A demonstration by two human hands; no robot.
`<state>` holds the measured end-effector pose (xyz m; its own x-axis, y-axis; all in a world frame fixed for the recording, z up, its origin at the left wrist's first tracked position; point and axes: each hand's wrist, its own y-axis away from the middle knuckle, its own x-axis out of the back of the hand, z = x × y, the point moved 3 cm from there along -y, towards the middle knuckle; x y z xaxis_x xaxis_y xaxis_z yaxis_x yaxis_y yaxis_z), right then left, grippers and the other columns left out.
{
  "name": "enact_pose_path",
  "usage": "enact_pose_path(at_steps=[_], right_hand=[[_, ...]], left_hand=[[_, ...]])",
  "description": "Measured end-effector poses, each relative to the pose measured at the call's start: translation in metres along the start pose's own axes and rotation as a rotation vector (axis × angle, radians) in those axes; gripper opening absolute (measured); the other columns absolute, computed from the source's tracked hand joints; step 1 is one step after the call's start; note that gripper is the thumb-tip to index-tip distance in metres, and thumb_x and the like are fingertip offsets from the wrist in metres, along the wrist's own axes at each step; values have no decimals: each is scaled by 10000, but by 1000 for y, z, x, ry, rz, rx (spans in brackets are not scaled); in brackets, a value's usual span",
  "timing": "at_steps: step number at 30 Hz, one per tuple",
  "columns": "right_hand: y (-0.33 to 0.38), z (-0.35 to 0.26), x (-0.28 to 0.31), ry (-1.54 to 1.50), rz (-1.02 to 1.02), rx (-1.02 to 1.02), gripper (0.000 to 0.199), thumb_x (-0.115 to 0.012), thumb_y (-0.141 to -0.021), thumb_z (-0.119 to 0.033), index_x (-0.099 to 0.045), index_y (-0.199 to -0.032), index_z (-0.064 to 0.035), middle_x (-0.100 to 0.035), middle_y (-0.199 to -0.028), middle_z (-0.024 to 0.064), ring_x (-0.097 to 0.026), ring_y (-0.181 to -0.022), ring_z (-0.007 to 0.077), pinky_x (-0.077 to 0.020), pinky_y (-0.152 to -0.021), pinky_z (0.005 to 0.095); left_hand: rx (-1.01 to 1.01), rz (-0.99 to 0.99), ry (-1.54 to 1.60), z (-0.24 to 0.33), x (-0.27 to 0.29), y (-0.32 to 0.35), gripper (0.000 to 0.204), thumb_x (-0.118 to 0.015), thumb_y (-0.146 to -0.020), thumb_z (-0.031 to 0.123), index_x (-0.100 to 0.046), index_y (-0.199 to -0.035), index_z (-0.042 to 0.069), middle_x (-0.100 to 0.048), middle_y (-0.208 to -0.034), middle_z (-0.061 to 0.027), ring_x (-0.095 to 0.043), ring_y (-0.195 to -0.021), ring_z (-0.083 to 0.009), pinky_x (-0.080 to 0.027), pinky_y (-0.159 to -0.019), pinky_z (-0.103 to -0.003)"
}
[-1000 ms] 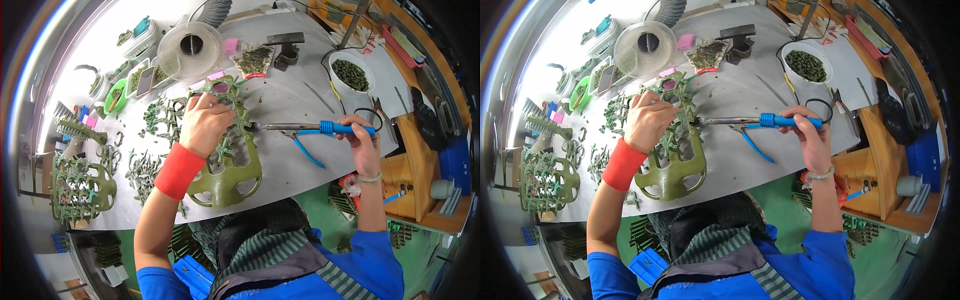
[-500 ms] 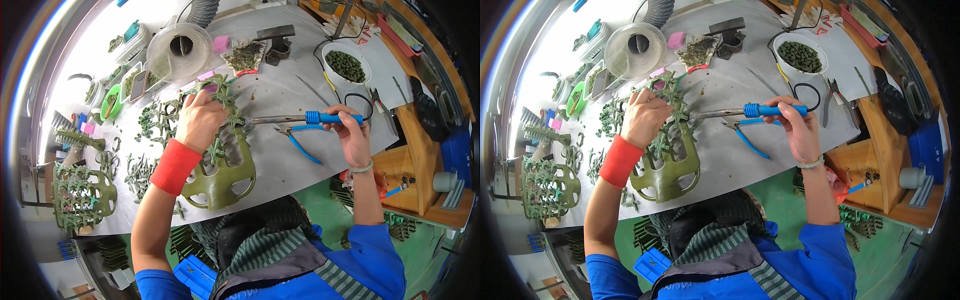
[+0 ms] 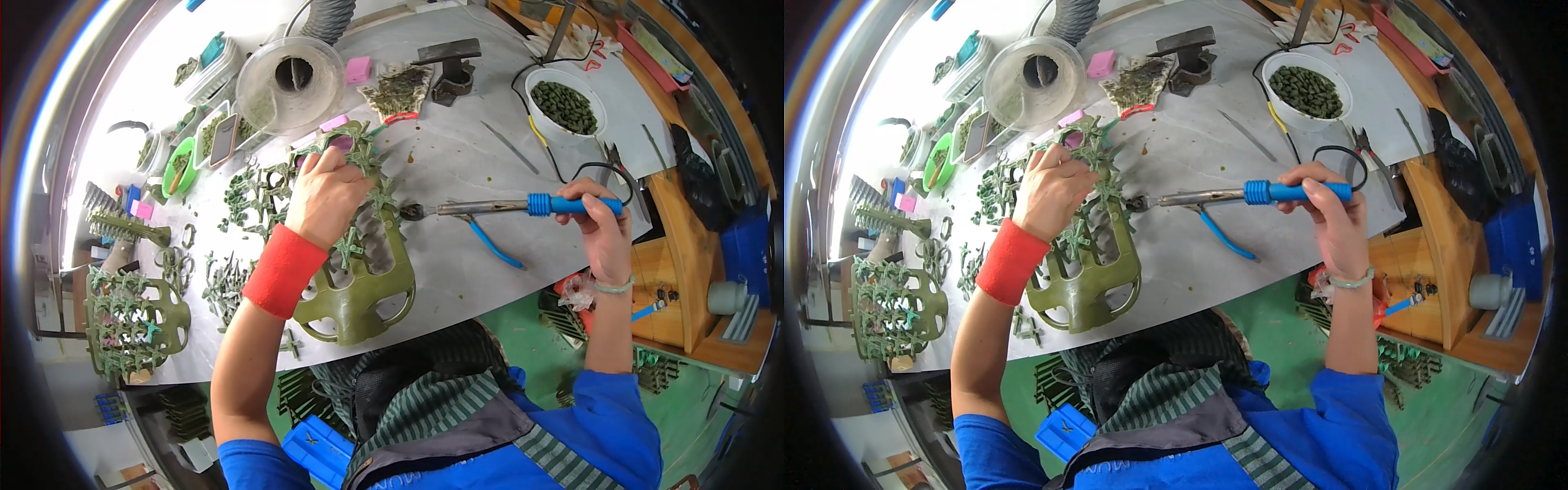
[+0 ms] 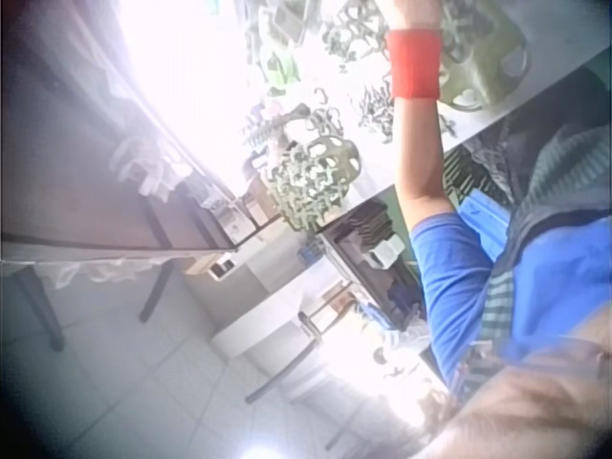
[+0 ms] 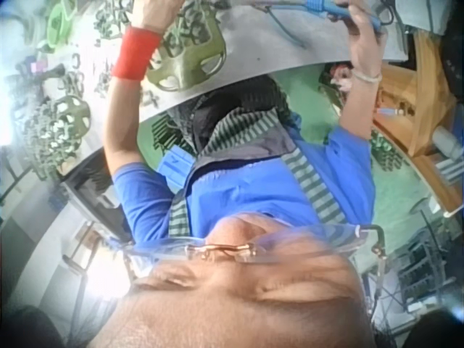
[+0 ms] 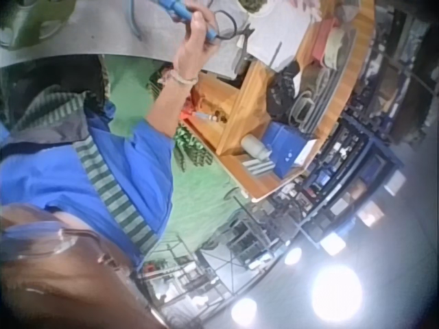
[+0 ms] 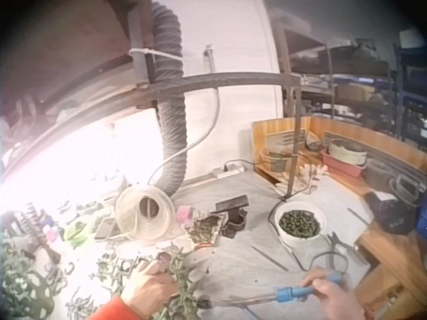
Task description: The person assembles artificial plant components by using a soldering iron to melt plastic stems onto a green lattice frame and using pliers to trim excess plastic parts. They repeatedly pick up small green plastic pieces, position them on the frame, and apply the soldering iron to secure them, occasionally moving the frame to work on different sections.
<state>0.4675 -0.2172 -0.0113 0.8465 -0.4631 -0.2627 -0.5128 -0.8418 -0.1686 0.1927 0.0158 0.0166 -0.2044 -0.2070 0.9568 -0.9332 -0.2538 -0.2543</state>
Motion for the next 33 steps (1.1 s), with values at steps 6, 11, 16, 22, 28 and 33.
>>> enact_pose_path(at_steps=[6,11,16,22,28,33], right_hand=[[14,0,20,-8,49,-29,222,-561,-942,-132,-676,-974,55,-663,-985,140,-630,-795,206,-517,-735,327],[15,10,38,-28,19,-23,224,-561,-953,-169,-641,-1005,34,-614,-1046,120,-581,-826,167,-468,-746,291],[19,12,50,-40,50,-63,246,-587,-964,-226,-637,-1016,9,-574,-1123,111,-555,-825,146,-467,-748,267],[24,5,46,-36,56,-58,244,-585,-974,-234,-629,-1037,-3,-569,-1130,102,-548,-878,128,-470,-750,251],[28,-1,43,-11,60,-51,247,-571,-987,-237,-626,-1056,-6,-569,-1130,95,-551,-888,124,-476,-762,241],[31,-4,46,-12,88,-53,250,-576,-983,-241,-629,-1054,-7,-570,-1127,93,-549,-883,126,-476,-758,246]], left_hand=[[190,141,227,-13,42,23,268,-724,-761,5,-717,-1016,86,-689,-1030,-48,-575,-998,-257,-449,-890,-377],[809,352,406,-50,85,155,138,-703,-895,120,-629,-983,43,-653,-852,-48,-541,-768,-178,-463,-775,-294],[890,-122,274,-21,62,283,102,-720,-833,47,-701,-933,61,-695,-929,-71,-666,-841,-209,-516,-765,-307],[811,-124,286,33,18,315,264,-753,-763,71,-682,-1017,70,-604,-955,-106,-584,-957,-315,-489,-834,-403],[748,-71,253,33,23,304,207,-730,-814,61,-633,-995,43,-614,-897,-113,-603,-874,-302,-506,-777,-389],[774,-11,235,36,16,298,155,-695,-833,20,-590,-948,30,-610,-823,-113,-621,-692,-262,-508,-636,-367]])
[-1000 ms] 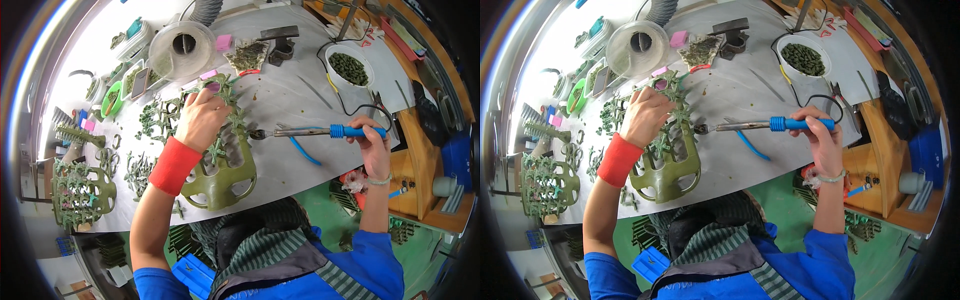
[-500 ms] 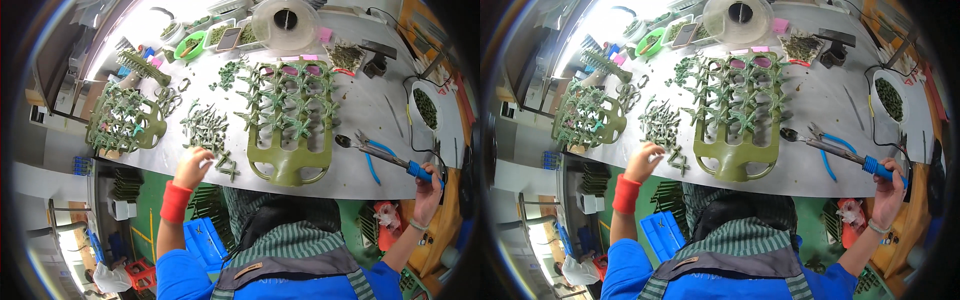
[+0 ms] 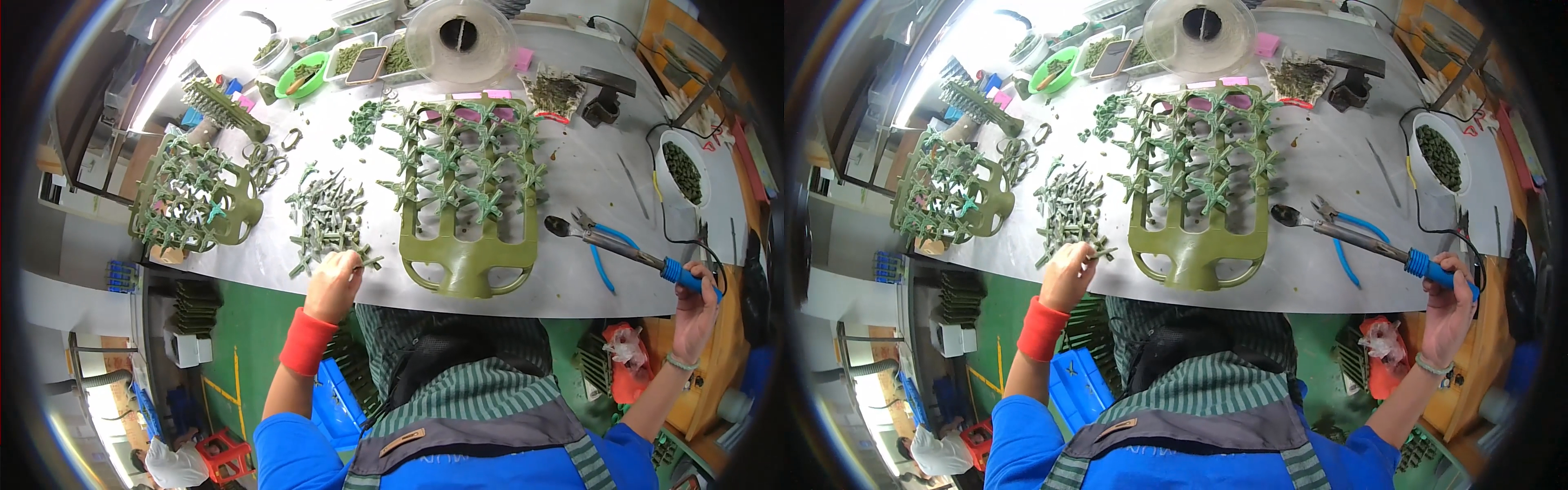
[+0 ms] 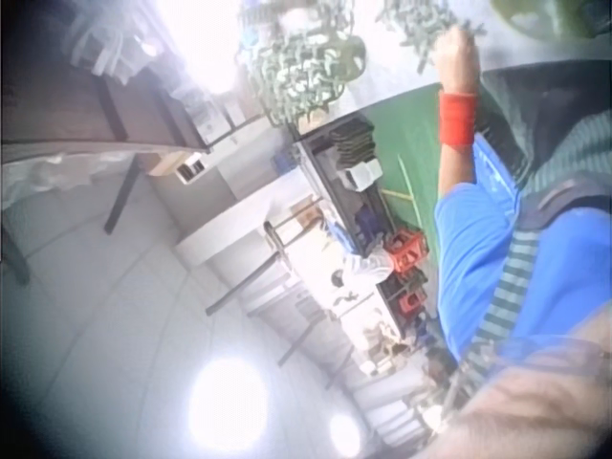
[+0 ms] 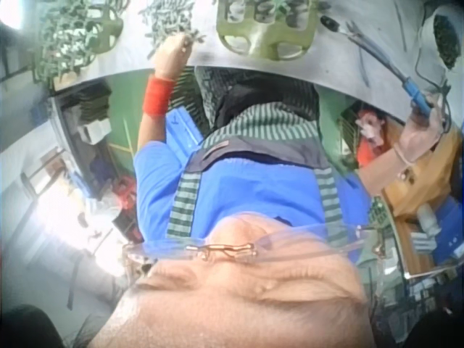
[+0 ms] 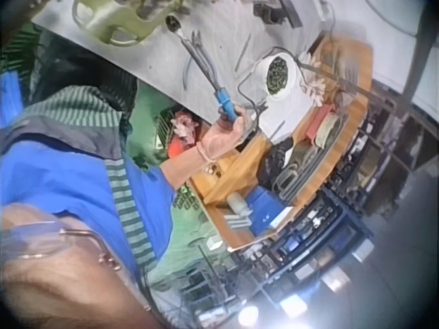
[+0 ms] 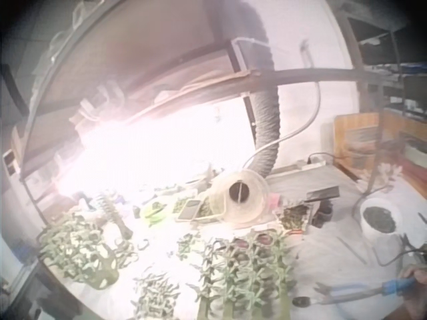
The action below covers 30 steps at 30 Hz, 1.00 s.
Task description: The person assembles artificial plant components by using a soldering iron to melt plastic stems onto a green lattice frame and using pliers to trim excess plastic parts. They repeatedly pick up small green plastic pieces, position them on the frame, and apply the soldering iron to secure them, occasionally moving the frame to work on different sections.
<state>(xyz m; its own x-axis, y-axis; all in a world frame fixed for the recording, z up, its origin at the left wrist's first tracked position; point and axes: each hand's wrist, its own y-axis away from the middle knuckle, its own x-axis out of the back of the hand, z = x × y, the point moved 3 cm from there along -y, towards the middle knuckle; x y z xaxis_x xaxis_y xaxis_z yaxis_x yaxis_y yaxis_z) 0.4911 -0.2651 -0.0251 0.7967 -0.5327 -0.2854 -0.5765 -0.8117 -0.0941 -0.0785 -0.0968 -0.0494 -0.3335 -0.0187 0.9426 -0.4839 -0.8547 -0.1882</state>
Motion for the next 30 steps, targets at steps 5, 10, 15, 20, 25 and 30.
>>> enact_pose_path(at_steps=[5,10,15,20,25,30], right_hand=[[3,-2,-4,-4,30,3,252,-581,-977,-239,-634,-1048,-3,-578,-1123,98,-557,-850,133,-481,-751,255],[6,-6,-15,-22,-5,-1,244,-574,-962,-188,-645,-1014,39,-616,-1057,127,-607,-810,171,-503,-739,278],[6,-12,-29,17,-52,42,243,-565,-956,-157,-650,-1003,66,-642,-995,152,-638,-795,210,-532,-744,326],[2,-8,-40,22,-93,54,239,-561,-958,-149,-664,-1004,61,-665,-1004,161,-652,-808,215,-539,-749,327],[-1,1,-45,-12,-87,22,223,-572,-948,-134,-674,-979,63,-672,-992,151,-652,-797,209,-544,-741,320],[-7,12,-48,-48,-118,-9,229,-571,-944,-141,-680,-972,58,-678,-991,142,-652,-781,204,-543,-746,312]], left_hand=[[162,-48,218,-5,-27,15,186,-705,-814,18,-605,-971,21,-638,-877,-129,-652,-781,-291,-531,-690,-373],[293,17,200,-5,-3,0,199,-757,-789,17,-730,-983,49,-696,-941,-86,-655,-855,-234,-537,-755,-329],[-165,221,13,64,45,-68,251,-781,-733,56,-746,-975,111,-713,-943,-27,-612,-937,-250,-457,-882,-377],[-544,182,-5,157,19,-131,246,-779,-734,126,-755,-980,133,-711,-944,22,-594,-950,-218,-414,-921,-382],[-677,188,32,186,-6,-166,217,-774,-727,106,-767,-943,132,-710,-928,27,-584,-945,-215,-411,-918,-380],[-735,146,-14,184,-17,-178,217,-760,-701,99,-779,-915,131,-708,-894,30,-581,-933,-203,-402,-907,-371]])
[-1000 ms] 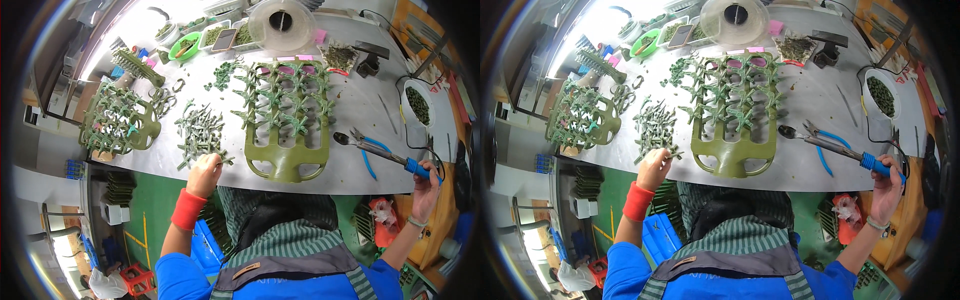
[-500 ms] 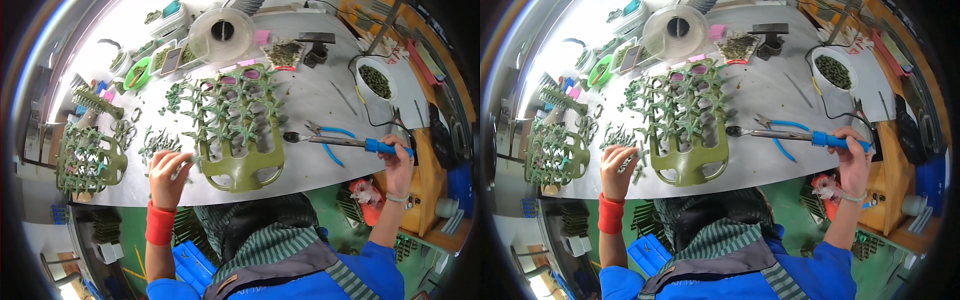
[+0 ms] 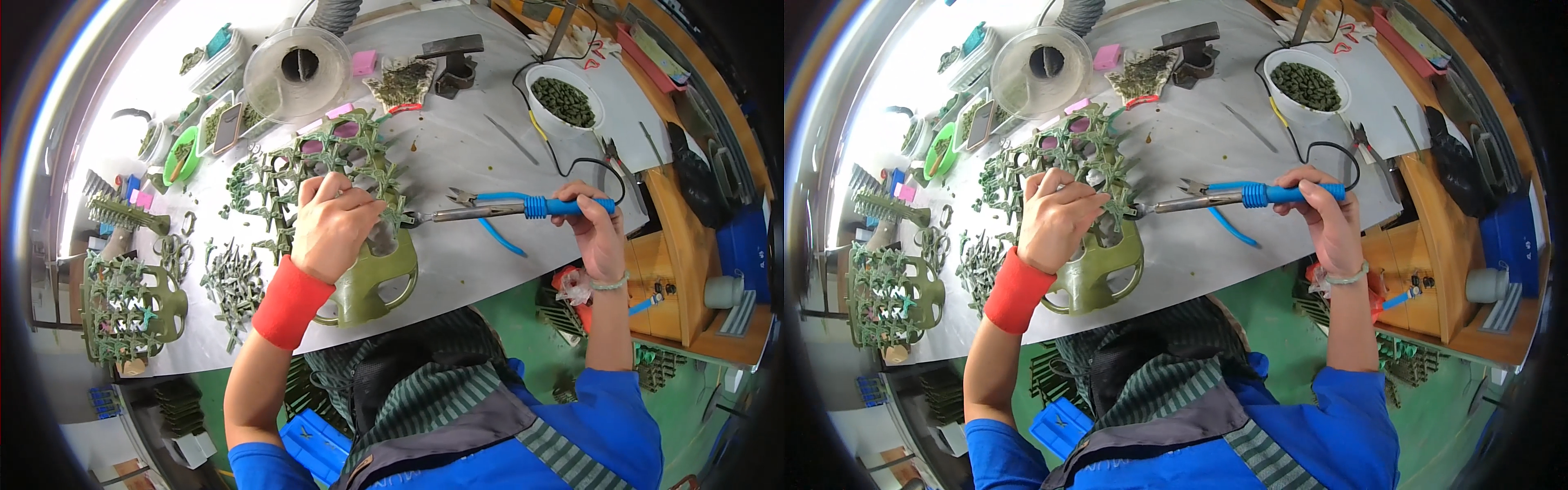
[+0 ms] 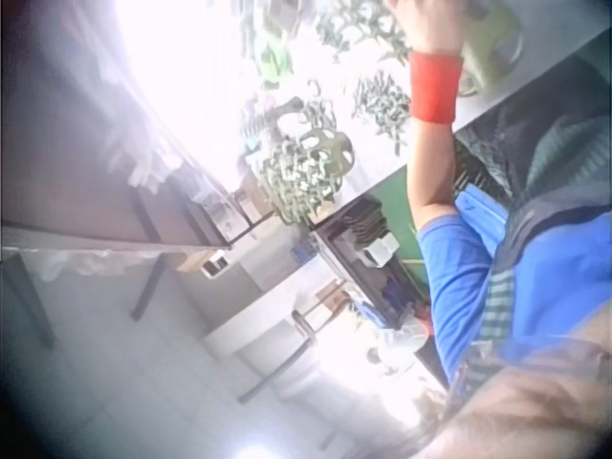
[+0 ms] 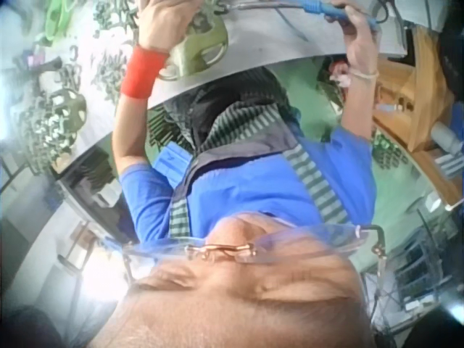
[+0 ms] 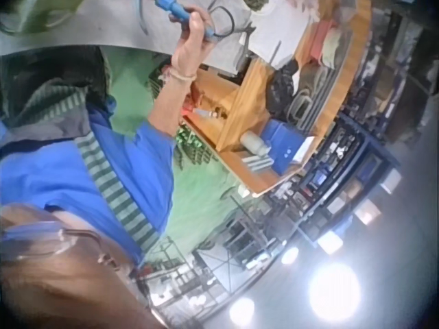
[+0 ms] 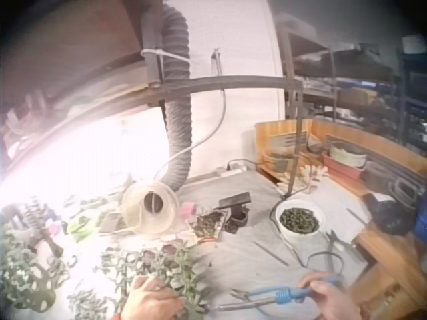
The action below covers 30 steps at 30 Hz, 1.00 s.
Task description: The person assembles artificial plant components by using a soldering iron to melt plastic stems onto a green lattice frame and using pliers to trim excess plastic parts. They repeatedly pick up small green plastic pieces, position them on the frame, and apply the soldering iron to secure them, occasionally moving the frame to work on different sections.
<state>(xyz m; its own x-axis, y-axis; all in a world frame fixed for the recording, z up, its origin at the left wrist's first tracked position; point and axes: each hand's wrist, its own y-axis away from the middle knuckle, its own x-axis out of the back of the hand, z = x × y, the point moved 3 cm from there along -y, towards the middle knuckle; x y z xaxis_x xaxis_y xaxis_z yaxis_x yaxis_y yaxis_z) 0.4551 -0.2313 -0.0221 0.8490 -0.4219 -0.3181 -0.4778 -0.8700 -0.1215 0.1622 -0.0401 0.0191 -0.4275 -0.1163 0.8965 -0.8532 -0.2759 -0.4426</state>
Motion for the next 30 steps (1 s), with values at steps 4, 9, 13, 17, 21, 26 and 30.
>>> enact_pose_path(at_steps=[4,9,13,17,21,26,30], right_hand=[[-5,7,-3,-29,12,-14,235,-581,-940,-153,-681,-984,54,-686,-970,143,-651,-770,196,-543,-750,321],[-8,10,-5,-27,-6,-19,231,-582,-943,-149,-679,-991,55,-687,-969,140,-649,-768,193,-543,-750,321],[-11,12,-5,-34,-16,-26,230,-583,-950,-151,-680,-996,53,-688,-970,133,-653,-778,191,-543,-754,323],[-12,11,-5,-20,-24,-28,232,-584,-952,-154,-683,-997,51,-688,-972,127,-654,-783,191,-541,-758,324],[-11,1,1,28,-37,1,224,-583,-952,-145,-688,-1000,46,-688,-978,129,-656,-782,191,-541,-755,319],[-8,-21,16,82,18,44,219,-583,-953,-141,-691,-1004,43,-690,-972,134,-658,-772,191,-541,-747,313],[-29,-36,19,79,84,114,228,-587,-961,-151,-687,-1021,46,-694,-951,129,-658,-784,187,-540,-766,309]], left_hand=[[-9,-30,11,-4,-5,-2,232,-761,-694,111,-777,-924,135,-708,-884,29,-583,-930,-192,-405,-904,-366],[-16,-75,14,-9,-10,-2,221,-739,-715,120,-775,-933,133,-707,-886,36,-575,-963,-183,-396,-927,-371],[-23,-91,18,-10,-12,-3,211,-710,-737,131,-774,-938,130,-701,-882,45,-564,-993,-174,-383,-947,-374],[-33,-101,17,-10,-12,-5,208,-706,-740,130,-774,-936,128,-695,-870,45,-564,-991,-174,-385,-943,-372],[-41,-104,16,-11,-12,-6,210,-709,-736,132,-773,-937,126,-695,-868,43,-564,-989,-178,-388,-941,-371],[-49,-93,11,-11,-11,-5,214,-696,-734,128,-765,-937,122,-690,-872,41,-560,-988,-183,-390,-938,-365],[-22,-127,0,-6,-2,-9,270,-737,-736,106,-742,-1005,122,-682,-970,2,-563,-990,-211,-413,-913,-382]])
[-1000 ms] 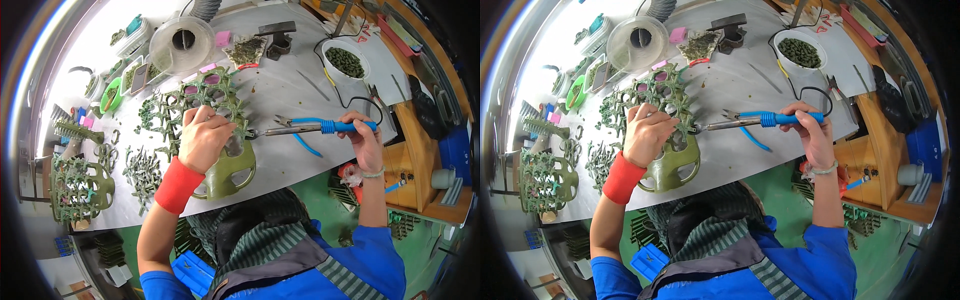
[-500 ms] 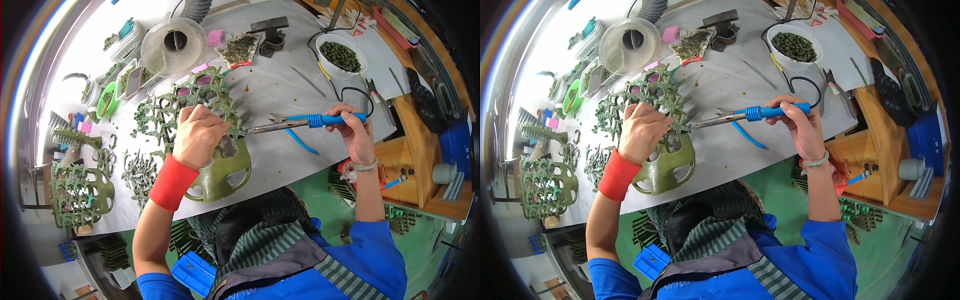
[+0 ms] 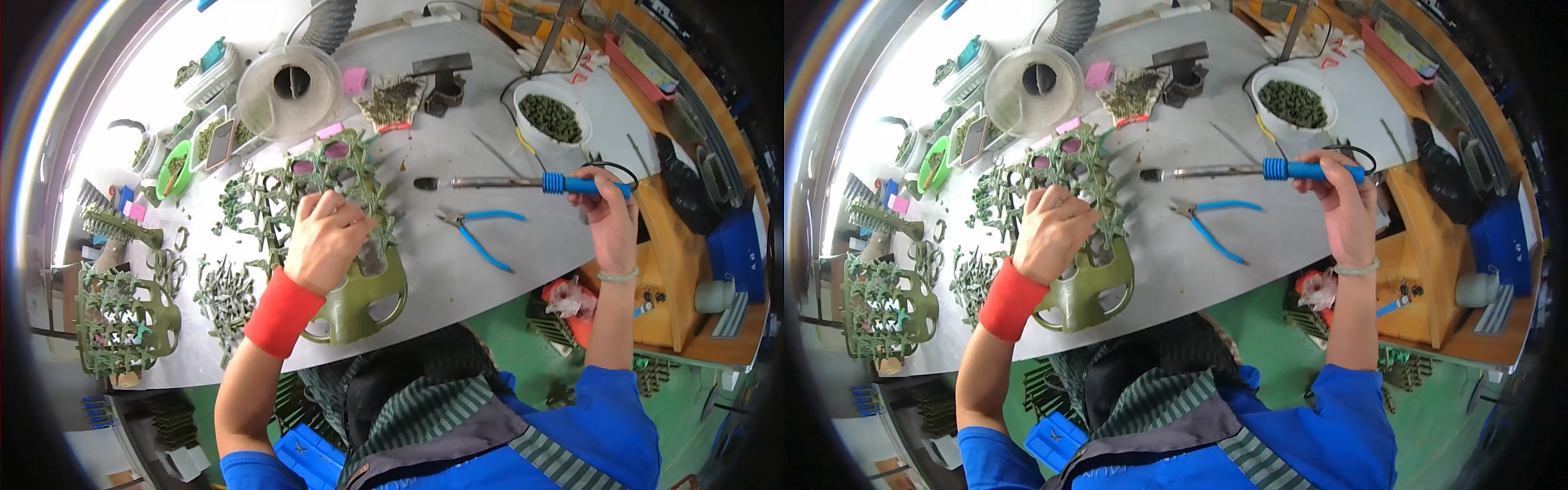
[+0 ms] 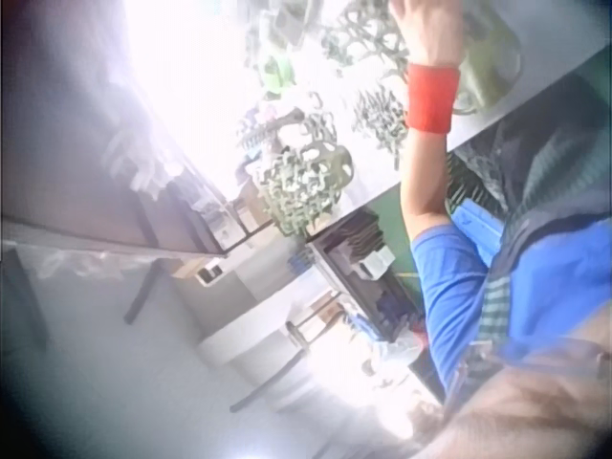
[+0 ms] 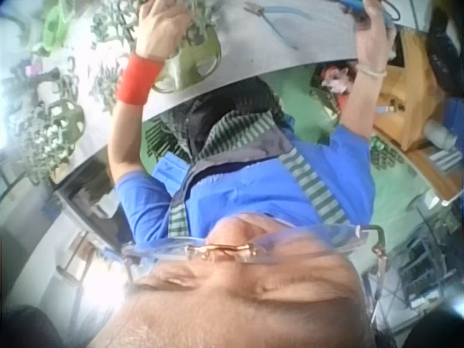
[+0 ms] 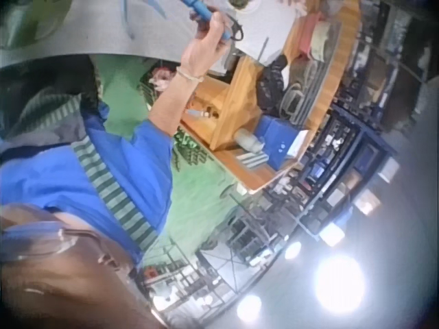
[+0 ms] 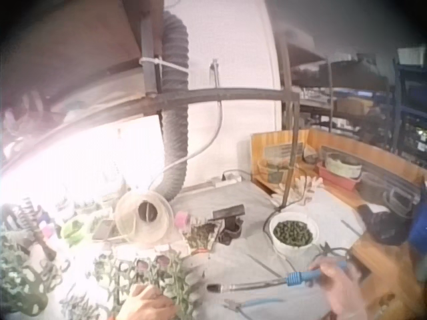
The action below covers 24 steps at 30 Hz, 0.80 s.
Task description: The person assembles artificial plant components by using a soldering iron to melt plastic stems onto a green lattice frame and using pliers to trim excess plastic parts. They repeatedly pick up small green plastic pieces, position them on the frame, and apply the soldering iron to secure them, occasionally moving the frame to work on different sections.
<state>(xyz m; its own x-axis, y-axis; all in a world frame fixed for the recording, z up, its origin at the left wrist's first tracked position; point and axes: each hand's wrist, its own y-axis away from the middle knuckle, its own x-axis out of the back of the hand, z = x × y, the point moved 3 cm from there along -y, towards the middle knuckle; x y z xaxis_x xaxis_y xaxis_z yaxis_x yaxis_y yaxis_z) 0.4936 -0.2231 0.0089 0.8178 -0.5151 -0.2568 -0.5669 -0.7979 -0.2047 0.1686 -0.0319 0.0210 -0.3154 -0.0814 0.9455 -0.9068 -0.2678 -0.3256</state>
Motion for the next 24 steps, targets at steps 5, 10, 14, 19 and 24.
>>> enact_pose_path(at_steps=[5,10,14,19,24], right_hand=[[-90,18,-13,-211,168,104,255,-610,-963,-166,-654,-1049,70,-696,-977,116,-670,-849,198,-543,-854,314],[-203,52,-15,-326,170,-28,215,-646,-927,-154,-645,-995,50,-700,-969,131,-695,-889,234,-570,-833,318],[-255,92,-10,-347,235,-236,193,-672,-909,-144,-636,-1017,11,-690,-955,113,-687,-907,229,-564,-871,320],[-267,118,-14,-421,48,-392,305,-708,-926,-162,-577,-1099,51,-619,-1091,143,-650,-998,262,-559,-931,340],[-240,102,-22,-431,7,-425,340,-754,-896,-167,-575,-1095,44,-604,-1033,125,-638,-955,235,-552,-929,329]], left_hand=[[256,118,137,6,36,30,381,-753,-743,42,-673,-1112,87,-612,-998,-64,-551,-958,-269,-424,-898,-385],[961,644,766,-4,52,141,314,-666,-900,-13,-532,-1178,48,-564,-1073,-49,-525,-995,-140,-433,-890,-279],[1385,915,1296,17,21,221,443,-621,-956,52,-462,-1369,35,-559,-1205,-87,-548,-1099,-168,-440,-976,-315],[1307,783,2065,42,-30,223,532,-581,-926,-14,-415,-1430,21,-538,-1345,-125,-555,-1182,-209,-452,-981,-323],[1103,691,2268,43,-57,202,543,-524,-868,-109,-462,-1378,68,-577,-1239,-94,-591,-1074,-195,-501,-796,-289]])
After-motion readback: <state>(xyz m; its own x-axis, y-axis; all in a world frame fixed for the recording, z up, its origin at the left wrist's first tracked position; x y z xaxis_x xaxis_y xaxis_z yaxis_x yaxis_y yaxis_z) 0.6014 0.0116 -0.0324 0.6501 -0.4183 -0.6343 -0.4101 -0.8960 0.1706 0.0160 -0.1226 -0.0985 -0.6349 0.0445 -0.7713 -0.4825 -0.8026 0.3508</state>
